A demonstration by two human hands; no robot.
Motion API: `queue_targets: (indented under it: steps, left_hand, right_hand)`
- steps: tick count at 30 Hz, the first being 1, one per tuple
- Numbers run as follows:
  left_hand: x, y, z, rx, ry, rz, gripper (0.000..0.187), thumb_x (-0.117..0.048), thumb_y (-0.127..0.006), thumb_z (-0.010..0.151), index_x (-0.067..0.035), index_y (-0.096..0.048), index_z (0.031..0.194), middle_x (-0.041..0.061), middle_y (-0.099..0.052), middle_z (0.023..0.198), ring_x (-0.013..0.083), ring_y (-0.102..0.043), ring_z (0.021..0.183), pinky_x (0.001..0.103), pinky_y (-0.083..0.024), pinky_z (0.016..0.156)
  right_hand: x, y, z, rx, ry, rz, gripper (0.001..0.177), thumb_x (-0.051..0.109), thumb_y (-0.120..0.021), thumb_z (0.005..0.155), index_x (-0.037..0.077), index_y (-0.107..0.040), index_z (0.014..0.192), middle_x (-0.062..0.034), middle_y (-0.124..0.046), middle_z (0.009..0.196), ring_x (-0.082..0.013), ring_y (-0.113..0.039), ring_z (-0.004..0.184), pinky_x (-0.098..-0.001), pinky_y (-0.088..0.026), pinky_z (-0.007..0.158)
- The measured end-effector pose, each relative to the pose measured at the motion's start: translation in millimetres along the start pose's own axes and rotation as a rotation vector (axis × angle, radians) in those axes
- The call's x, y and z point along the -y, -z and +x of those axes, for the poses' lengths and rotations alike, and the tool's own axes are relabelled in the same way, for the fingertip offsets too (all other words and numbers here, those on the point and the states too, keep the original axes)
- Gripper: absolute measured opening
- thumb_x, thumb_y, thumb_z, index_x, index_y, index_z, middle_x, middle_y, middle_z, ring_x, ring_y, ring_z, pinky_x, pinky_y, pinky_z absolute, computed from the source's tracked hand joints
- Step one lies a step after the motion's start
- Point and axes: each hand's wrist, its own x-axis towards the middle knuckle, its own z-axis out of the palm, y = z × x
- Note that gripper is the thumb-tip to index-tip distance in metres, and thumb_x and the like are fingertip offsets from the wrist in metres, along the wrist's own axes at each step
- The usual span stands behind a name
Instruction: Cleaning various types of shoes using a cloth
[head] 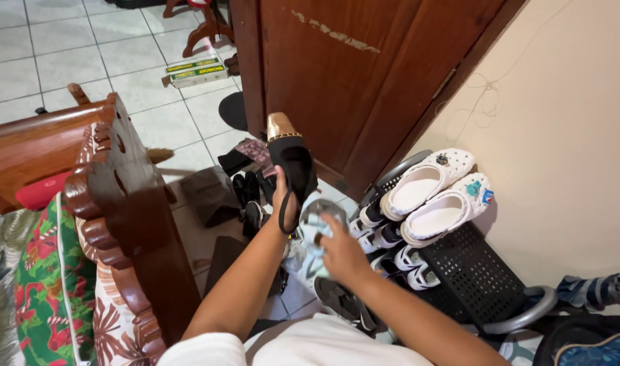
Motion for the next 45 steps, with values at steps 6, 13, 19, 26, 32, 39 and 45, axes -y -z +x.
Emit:
queue_targets:
  steps: [6,13,19,26,32,39,45]
  left_hand:
    - [47,20,14,-0.046,0.251,-0.062,0.087,-0.079,-0.049,0.098,0.001,-0.057,0.133,0.012,-0.07,0.109,0.0263,-0.069,0.098,0.04,-0.057,0.09]
    - [-49,-29,-13,-0.321,0.177,0.073,0.086,-0.079,-0.038,0.089,-0.007,-0.059,0.13,0.018,-0.07,0.103,0.0347,-0.068,0.087,0.046,-0.055,0.079]
    - [-41,-27,-19,0.109,-0.009,-0.14,0.089,-0.078,-0.037,0.1,0.0,-0.058,0.137,0.019,-0.067,0.113,0.0327,-0.069,0.093,0.044,-0.056,0.086]
    - [3,-14,7,-0.268,0.017,0.113,0.084,-0.076,-0.04,0.096,-0.003,-0.057,0.136,0.013,-0.068,0.116,0.0282,-0.067,0.097,0.042,-0.055,0.089]
    - [-59,-49,-21,0.015,-0.011,-0.23,0.084,-0.074,-0.036,0.096,-0.001,-0.058,0.131,0.014,-0.069,0.109,0.0287,-0.069,0.092,0.043,-0.056,0.082]
    - [-20,-30,-20,-0.016,0.283,0.02,0.095,-0.082,-0.03,0.09,-0.002,-0.06,0.132,0.011,-0.073,0.104,0.0277,-0.068,0.09,0.039,-0.056,0.083]
    - [63,18,3,0.204,0.197,0.2,0.087,-0.07,-0.037,0.107,0.006,-0.054,0.146,0.017,-0.063,0.134,0.0291,-0.059,0.122,0.039,-0.044,0.109]
  right_hand:
    - [-21,2,38,-0.053,-0.172,-0.065,0.014,0.001,-0.066,0.073,0.0,-0.062,0.088,-0.0151,-0.054,0.144,-0.0433,-0.066,0.097,-0.0491,-0.054,0.083]
    - [-55,-10,-36,0.108,-0.091,-0.006,0.026,-0.002,-0.064,0.065,0.002,-0.069,0.09,-0.0182,-0.058,0.137,-0.0394,-0.067,0.102,-0.0443,-0.055,0.086]
    - [-37,41,10,-0.197,-0.342,0.202,0.036,-0.002,-0.061,0.075,0.003,-0.07,0.11,-0.0152,-0.066,0.12,-0.0339,-0.069,0.108,-0.0372,-0.057,0.089]
    - [-10,-13,0,-0.006,-0.242,-0.112,0.028,0.003,-0.066,0.073,0.002,-0.069,0.1,-0.0174,-0.055,0.142,-0.0385,-0.066,0.106,-0.0437,-0.055,0.088]
    - [-53,0,-33,0.112,-0.252,-0.095,0.046,0.004,-0.066,0.069,0.015,-0.077,0.113,-0.0075,-0.065,0.134,-0.0339,-0.07,0.106,-0.0411,-0.055,0.088]
    - [-15,84,23,-0.262,-0.318,0.185,0.026,0.009,-0.065,0.084,0.007,-0.075,0.108,-0.0113,-0.072,0.129,-0.0286,-0.075,0.099,-0.033,-0.058,0.083]
    - [-19,16,37,-0.064,-0.153,-0.219,0.024,0.01,-0.065,0.076,0.002,-0.074,0.096,-0.0228,-0.061,0.132,-0.0413,-0.068,0.102,-0.0473,-0.057,0.083]
